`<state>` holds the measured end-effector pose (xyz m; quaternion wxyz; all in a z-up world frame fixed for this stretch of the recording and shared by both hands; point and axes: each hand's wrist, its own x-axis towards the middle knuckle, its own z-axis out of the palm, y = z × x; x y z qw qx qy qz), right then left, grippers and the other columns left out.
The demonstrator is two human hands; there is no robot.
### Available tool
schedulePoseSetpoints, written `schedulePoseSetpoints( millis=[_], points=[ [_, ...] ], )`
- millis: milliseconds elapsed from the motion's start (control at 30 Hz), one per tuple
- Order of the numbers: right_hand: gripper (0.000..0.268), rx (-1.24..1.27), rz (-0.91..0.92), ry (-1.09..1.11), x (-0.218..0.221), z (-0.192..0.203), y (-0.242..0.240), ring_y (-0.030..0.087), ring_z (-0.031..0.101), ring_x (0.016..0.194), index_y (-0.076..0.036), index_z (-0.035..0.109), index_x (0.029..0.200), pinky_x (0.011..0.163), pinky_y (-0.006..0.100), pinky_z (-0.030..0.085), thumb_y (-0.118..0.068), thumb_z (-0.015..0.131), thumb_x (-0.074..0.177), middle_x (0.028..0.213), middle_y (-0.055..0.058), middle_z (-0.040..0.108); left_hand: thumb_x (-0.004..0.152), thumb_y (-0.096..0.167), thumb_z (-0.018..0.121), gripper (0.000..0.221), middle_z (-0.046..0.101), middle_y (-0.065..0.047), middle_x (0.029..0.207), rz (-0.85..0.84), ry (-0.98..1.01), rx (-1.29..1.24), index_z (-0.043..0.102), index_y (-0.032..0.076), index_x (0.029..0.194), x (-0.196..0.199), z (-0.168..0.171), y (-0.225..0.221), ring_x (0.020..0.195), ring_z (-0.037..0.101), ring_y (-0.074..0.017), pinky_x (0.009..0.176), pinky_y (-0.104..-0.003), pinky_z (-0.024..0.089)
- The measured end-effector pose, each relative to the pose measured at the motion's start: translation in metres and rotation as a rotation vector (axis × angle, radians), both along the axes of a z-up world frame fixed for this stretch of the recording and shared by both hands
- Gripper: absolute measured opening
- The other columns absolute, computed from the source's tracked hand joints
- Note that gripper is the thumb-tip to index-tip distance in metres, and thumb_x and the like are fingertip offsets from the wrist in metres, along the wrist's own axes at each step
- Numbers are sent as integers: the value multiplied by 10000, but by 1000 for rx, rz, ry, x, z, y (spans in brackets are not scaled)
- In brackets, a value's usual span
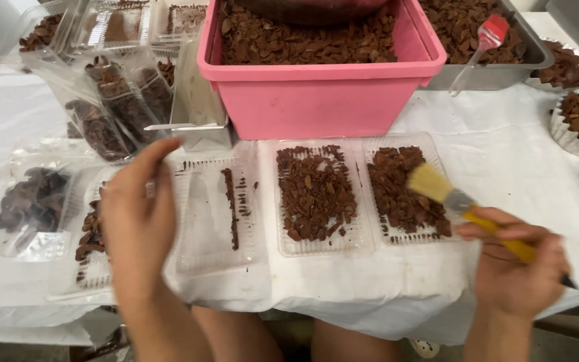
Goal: Sorting and cleaning cocoa nibs in plastic trays using a brush and hands to remove debris.
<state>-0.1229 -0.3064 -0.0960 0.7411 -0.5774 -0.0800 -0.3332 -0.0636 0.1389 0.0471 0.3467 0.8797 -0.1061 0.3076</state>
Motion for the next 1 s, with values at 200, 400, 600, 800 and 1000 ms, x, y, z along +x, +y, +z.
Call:
schedulePoseSetpoints(
  millis=[200, 400, 600, 800, 1000],
  points=[
    [443, 297, -331, 210, -6, 6, -15, 359, 708, 744, -188, 603, 837, 658, 357, 608, -561, 492, 1048, 1086, 156, 755, 788, -55, 397, 614, 758, -17, 1147, 450, 551, 423, 746, 198, 1226, 10, -82, 81, 1192, 613, -267, 1059, -551, 222],
    [428, 365, -267, 194, -3, -2, -18, 354, 698, 714, -196, 668, 845, 624, 358, 572, -539, 506, 1044, 1067, 142, 753, 899, 16, 558, 416, 642, -117, 1441, 336, 285, 373, 729, 159, 1250, 14, -37, -2, 1375, 510, -338, 1129, -603, 222],
    [439, 291, -193, 144, -6, -19, -30, 367, 704, 743, -187, 665, 897, 641, 365, 590, -523, 468, 1100, 1123, 187, 732, 907, 268, 636, 527, 564, -99, 1452, -279, 471, 571, 578, 150, 1418, 41, -28, -120, 1346, 467, -364, 1095, -626, 358],
    [435, 240, -165, 124, -9, -24, -34, 369, 706, 752, -191, 680, 926, 675, 378, 611, -503, 449, 1123, 1146, 182, 727, 801, -22, 498, 346, 692, -108, 932, -288, 410, 715, 710, 104, 1044, 79, -93, -146, 960, 625, -392, 794, -504, 552],
    [437, 313, -190, 147, -7, -15, -29, 380, 683, 711, -184, 662, 873, 654, 378, 577, -511, 473, 1093, 1111, 200, 727, 799, -85, 473, 472, 750, -197, 1099, -355, 330, 298, 744, 44, 1163, 71, -66, -130, 942, 710, -417, 766, -517, 580]
  ],
)
